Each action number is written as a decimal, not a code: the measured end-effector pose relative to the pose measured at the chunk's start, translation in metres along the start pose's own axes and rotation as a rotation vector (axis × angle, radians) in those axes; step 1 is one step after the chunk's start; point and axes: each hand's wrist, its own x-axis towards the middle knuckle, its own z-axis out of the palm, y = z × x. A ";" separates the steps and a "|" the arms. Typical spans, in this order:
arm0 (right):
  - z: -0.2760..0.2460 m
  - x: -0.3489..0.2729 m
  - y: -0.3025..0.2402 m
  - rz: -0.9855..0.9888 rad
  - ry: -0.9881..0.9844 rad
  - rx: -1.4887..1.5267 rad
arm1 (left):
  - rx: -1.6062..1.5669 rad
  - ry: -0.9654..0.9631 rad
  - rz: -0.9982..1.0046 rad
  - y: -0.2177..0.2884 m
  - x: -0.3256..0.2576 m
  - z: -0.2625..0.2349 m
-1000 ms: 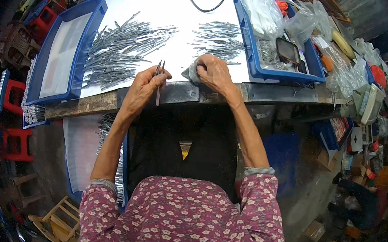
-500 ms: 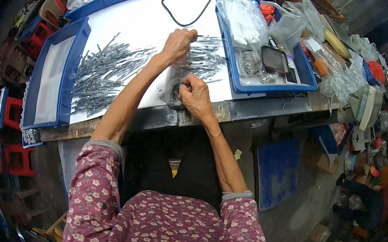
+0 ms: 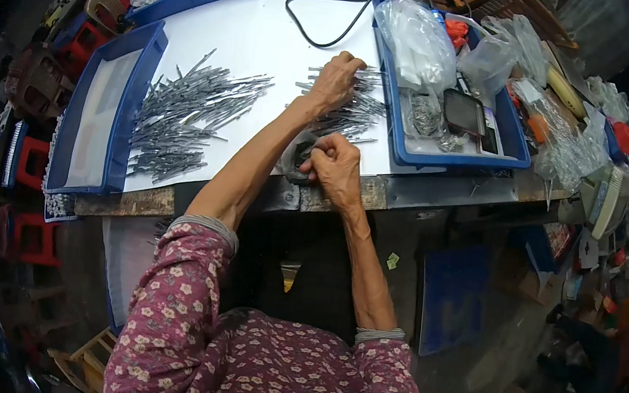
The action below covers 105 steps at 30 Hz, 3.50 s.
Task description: Picking and grouping small metal pins or components on a workshop bench.
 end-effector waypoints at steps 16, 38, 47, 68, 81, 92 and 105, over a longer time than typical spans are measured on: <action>0.005 -0.005 0.002 -0.059 0.082 0.033 | 0.577 -0.183 -0.284 -0.069 -0.109 -0.112; 0.011 -0.024 -0.012 -0.073 0.076 0.209 | 0.355 0.003 -0.044 -0.018 -0.161 -0.126; 0.015 -0.034 -0.015 -0.034 -0.012 0.257 | 0.257 -0.004 -0.060 -0.017 -0.156 -0.122; 0.018 -0.040 -0.010 -0.087 -0.030 0.297 | -0.618 0.234 -0.381 0.048 -0.163 -0.137; 0.028 -0.049 -0.023 -0.085 0.051 0.021 | -1.034 0.164 -0.548 0.098 -0.201 -0.136; 0.032 -0.055 -0.027 -0.113 -0.095 0.424 | -1.069 0.101 -0.584 0.112 -0.215 -0.132; 0.034 -0.060 -0.021 -0.067 -0.171 0.458 | -1.394 0.041 -0.643 0.109 -0.224 -0.133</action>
